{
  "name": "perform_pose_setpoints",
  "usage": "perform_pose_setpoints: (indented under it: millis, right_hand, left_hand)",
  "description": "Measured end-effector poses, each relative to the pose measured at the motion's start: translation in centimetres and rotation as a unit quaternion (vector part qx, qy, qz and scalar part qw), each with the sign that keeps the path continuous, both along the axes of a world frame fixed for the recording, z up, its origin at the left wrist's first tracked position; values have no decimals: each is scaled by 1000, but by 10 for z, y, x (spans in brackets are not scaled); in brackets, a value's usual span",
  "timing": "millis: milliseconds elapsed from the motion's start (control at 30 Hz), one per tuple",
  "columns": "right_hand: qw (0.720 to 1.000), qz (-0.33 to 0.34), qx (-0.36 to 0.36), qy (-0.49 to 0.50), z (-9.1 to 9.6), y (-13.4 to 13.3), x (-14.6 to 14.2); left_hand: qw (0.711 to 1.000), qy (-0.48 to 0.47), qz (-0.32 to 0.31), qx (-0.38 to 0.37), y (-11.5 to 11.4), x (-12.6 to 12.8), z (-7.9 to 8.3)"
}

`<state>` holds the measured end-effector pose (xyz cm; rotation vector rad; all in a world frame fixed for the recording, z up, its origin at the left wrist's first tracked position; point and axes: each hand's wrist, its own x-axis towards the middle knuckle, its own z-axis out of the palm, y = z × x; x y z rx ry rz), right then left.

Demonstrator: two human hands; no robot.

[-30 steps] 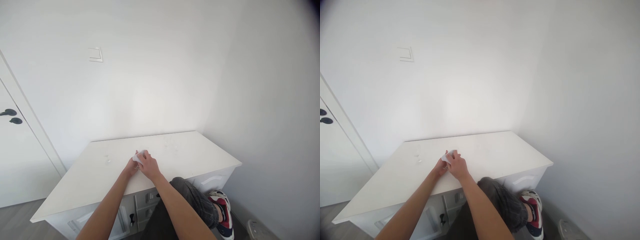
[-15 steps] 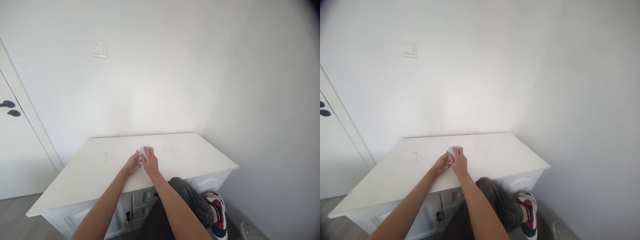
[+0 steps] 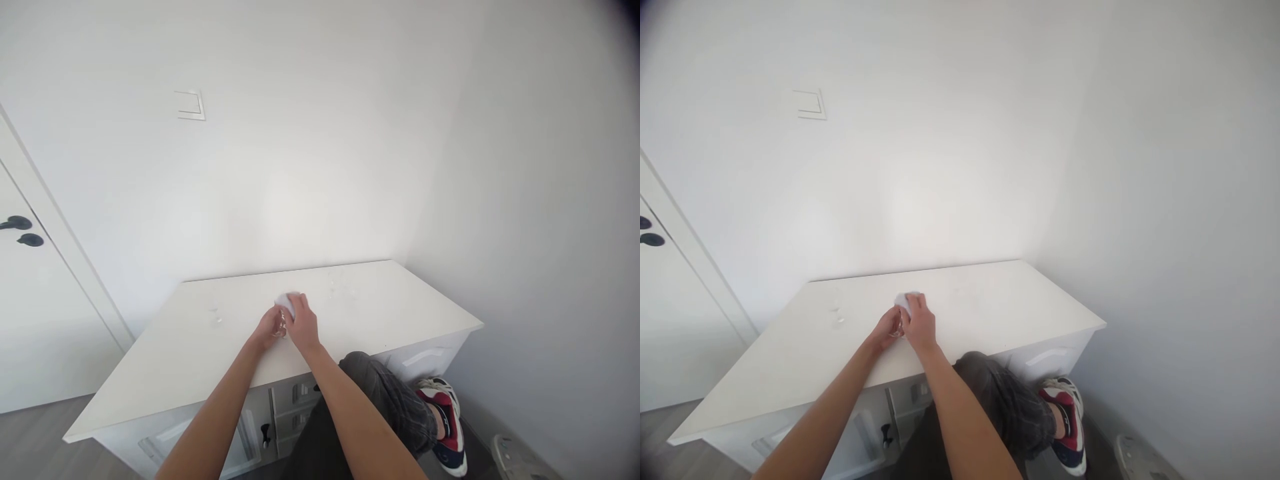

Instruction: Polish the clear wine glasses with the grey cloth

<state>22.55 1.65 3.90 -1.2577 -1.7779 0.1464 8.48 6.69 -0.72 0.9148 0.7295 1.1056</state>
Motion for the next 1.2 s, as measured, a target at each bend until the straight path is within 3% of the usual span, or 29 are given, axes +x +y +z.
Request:
perform_pose_setpoints:
  millis: [67,200,333,500,633,767,900,1067,1200]
  right_hand:
    - [998,-22,-3,52,1,1,1]
    - [998,66,6,-5,3,-1,3]
    - [997,9,-19,73,4,-2,3]
    - [993,113,-19,33,5,-3,2]
    - [992,42,-21,115,7,-3,1]
    - [992,104,-13,72,8,-1,3]
    - [991,44,3,125,8,1,5]
    - [994,110,6,-24,8,-2,7]
    - [996,53,0,71,7,-2,6]
  left_hand:
    - [1000,2,-25,-4,1,0,-1]
    - [1000,-7,-7,8,2,-2,-4]
    - [1000,-15,2,23,1,-3,-3]
    - [999,-31,25,21,1,-2,0]
    - [1000,-19,-1,22,3,-3,-3]
    - [1000,-14,1,26,2,-3,-3]
    - [999,-20,-23,12,-2,-3,0]
    - [999,-35,-11,6,0,-4,0]
    - [999,-24,-7,30,1,-4,-1]
